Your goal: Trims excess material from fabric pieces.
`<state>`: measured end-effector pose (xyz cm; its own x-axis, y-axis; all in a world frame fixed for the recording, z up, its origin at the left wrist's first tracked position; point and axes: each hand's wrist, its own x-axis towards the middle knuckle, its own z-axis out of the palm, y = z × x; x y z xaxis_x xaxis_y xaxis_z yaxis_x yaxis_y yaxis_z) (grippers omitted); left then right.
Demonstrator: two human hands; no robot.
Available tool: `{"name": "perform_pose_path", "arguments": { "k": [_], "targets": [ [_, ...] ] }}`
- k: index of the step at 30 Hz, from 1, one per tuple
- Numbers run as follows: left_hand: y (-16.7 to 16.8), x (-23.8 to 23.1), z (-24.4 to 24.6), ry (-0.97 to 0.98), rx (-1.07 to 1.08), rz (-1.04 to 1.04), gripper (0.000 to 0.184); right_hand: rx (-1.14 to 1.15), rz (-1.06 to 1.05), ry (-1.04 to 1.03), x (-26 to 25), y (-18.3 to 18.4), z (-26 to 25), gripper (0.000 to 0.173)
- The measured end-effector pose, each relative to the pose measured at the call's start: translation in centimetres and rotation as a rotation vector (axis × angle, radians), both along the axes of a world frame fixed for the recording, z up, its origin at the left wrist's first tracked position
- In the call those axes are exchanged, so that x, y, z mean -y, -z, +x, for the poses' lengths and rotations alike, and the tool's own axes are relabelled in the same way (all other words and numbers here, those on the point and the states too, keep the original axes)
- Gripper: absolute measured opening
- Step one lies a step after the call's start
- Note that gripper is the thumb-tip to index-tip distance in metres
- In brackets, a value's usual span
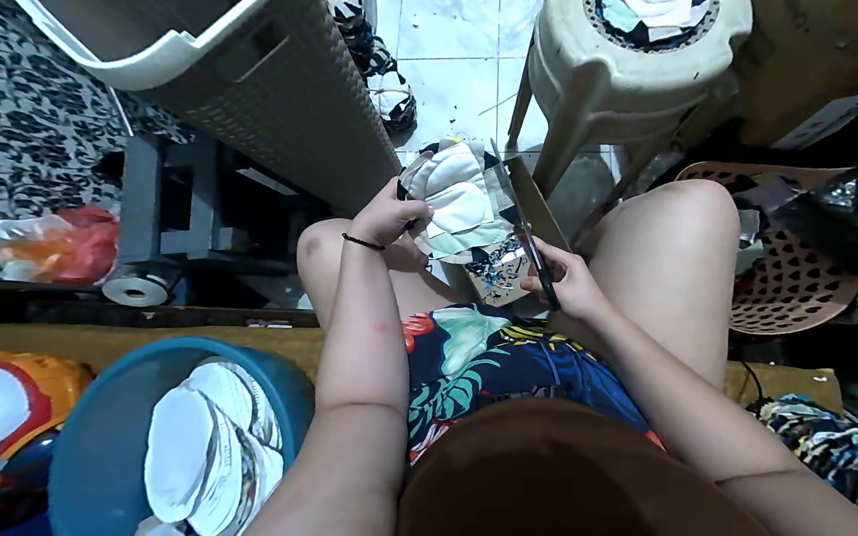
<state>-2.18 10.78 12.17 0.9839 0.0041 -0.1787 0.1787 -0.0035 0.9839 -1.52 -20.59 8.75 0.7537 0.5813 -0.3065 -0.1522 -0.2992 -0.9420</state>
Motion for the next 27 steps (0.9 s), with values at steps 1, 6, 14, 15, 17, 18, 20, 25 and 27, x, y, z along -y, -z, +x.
{"name": "perform_pose_path", "arguments": {
  "k": [1, 6, 14, 15, 17, 18, 20, 25, 27],
  "targets": [
    [0.0, 0.0, 0.0, -0.004, 0.0, -0.001, 0.039, -0.006, 0.003, 0.012, 0.0, -0.1, 0.0, 0.077],
    [0.0, 0.0, -0.2, -0.006, -0.006, -0.004, 0.039, -0.009, 0.029, 0.034, 0.1, -0.4, -0.3, 0.075],
    [0.0, -0.2, -0.3, -0.012, -0.012, -0.004, 0.042, -0.008, 0.032, 0.0, 0.4, -0.4, -0.3, 0.078],
    [0.0, -0.2, -0.4, -0.005, -0.007, -0.016, 0.042, -0.011, 0.024, -0.025, 0.4, -0.5, -0.2, 0.079],
    [0.1, 0.0, -0.4, 0.015, 0.004, -0.033, 0.043, -0.009, 0.032, -0.045, 0.3, -0.3, -0.1, 0.082],
    [0.1, 0.2, -0.4, 0.022, 0.0, -0.034, 0.042, -0.004, 0.035, -0.047, 0.3, -0.3, -0.1, 0.083],
    [0.1, 0.5, -0.4, 0.037, -0.018, -0.028, 0.041, -0.001, 0.032, -0.041, 0.3, -0.4, -0.1, 0.084],
    [-0.1, 1.0, -0.4, 0.048, -0.044, -0.001, 0.04, 0.008, 0.027, -0.004, 0.3, -0.3, -0.1, 0.084],
    [0.0, 0.9, -0.4, 0.054, -0.035, -0.011, 0.038, -0.005, 0.024, 0.0, 0.3, -0.4, -0.1, 0.083]
  ]
}}
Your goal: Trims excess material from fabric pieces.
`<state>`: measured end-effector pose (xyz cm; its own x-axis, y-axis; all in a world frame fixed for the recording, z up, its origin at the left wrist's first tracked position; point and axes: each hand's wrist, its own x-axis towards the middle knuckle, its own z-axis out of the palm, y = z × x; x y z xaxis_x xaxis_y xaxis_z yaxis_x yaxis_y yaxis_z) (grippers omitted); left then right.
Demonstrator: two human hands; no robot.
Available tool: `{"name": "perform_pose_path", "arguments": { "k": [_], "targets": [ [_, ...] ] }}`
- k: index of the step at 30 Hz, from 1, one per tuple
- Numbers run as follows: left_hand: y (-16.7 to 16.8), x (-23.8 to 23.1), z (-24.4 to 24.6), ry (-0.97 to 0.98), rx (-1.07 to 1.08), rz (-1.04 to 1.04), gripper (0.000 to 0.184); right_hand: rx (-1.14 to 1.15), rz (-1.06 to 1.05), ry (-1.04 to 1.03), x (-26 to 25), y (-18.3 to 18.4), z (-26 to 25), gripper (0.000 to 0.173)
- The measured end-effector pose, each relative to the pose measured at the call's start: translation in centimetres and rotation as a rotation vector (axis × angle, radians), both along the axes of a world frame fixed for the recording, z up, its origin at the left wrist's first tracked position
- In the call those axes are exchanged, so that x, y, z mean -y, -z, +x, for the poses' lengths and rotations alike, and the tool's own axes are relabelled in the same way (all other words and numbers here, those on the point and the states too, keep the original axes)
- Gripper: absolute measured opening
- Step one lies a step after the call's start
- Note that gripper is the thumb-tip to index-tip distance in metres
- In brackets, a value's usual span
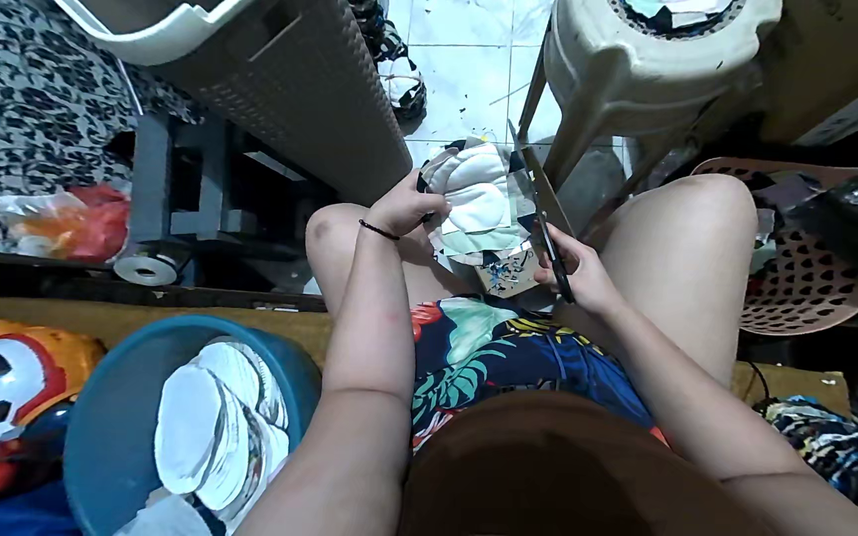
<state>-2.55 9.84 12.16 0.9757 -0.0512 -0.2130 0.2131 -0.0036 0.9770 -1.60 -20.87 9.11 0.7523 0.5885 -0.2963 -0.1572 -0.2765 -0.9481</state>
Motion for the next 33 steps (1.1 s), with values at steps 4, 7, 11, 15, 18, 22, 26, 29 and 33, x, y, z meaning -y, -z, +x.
{"name": "perform_pose_path", "arguments": {
  "k": [4, 7, 11, 15, 18, 22, 26, 29, 33],
  "targets": [
    [0.1, -0.3, 0.0, 0.007, -0.005, 0.016, 0.039, 0.001, -0.013, 0.022, 0.1, -0.4, 0.0, 0.082],
    [0.1, -0.6, 0.0, 0.015, 0.022, 0.024, 0.037, 0.014, 0.009, 0.031, 0.2, -0.4, -0.1, 0.081],
    [-0.1, -1.0, 0.0, 0.02, 0.025, 0.059, 0.035, 0.018, 0.01, 0.006, 0.6, 0.0, 0.0, 0.081],
    [-0.2, -1.3, 0.0, -0.006, 0.014, 0.113, 0.031, 0.029, 0.016, -0.016, 0.9, 0.3, 0.0, 0.08],
    [-0.1, -1.5, 0.0, -0.036, 0.009, 0.11, 0.032, 0.036, 0.003, -0.023, 1.0, 0.3, 0.1, 0.079],
    [0.0, -1.4, -0.1, -0.026, 0.01, 0.082, 0.032, -0.033, -0.043, -0.088, 1.1, -0.1, 0.5, 0.085],
    [-0.4, -0.9, -0.1, 0.037, 0.001, 0.111, 0.033, -0.025, -0.021, -0.126, 1.2, 0.1, 0.5, 0.095],
    [-0.7, -0.6, -0.2, 0.058, -0.035, 0.123, 0.034, 0.012, -0.02, -0.129, 1.1, 0.0, 0.5, 0.094],
    [-0.4, -0.7, -0.2, 0.09, -0.05, 0.13, 0.031, 0.032, -0.034, -0.121, 1.3, -0.2, 0.5, 0.088]
  ]
}}
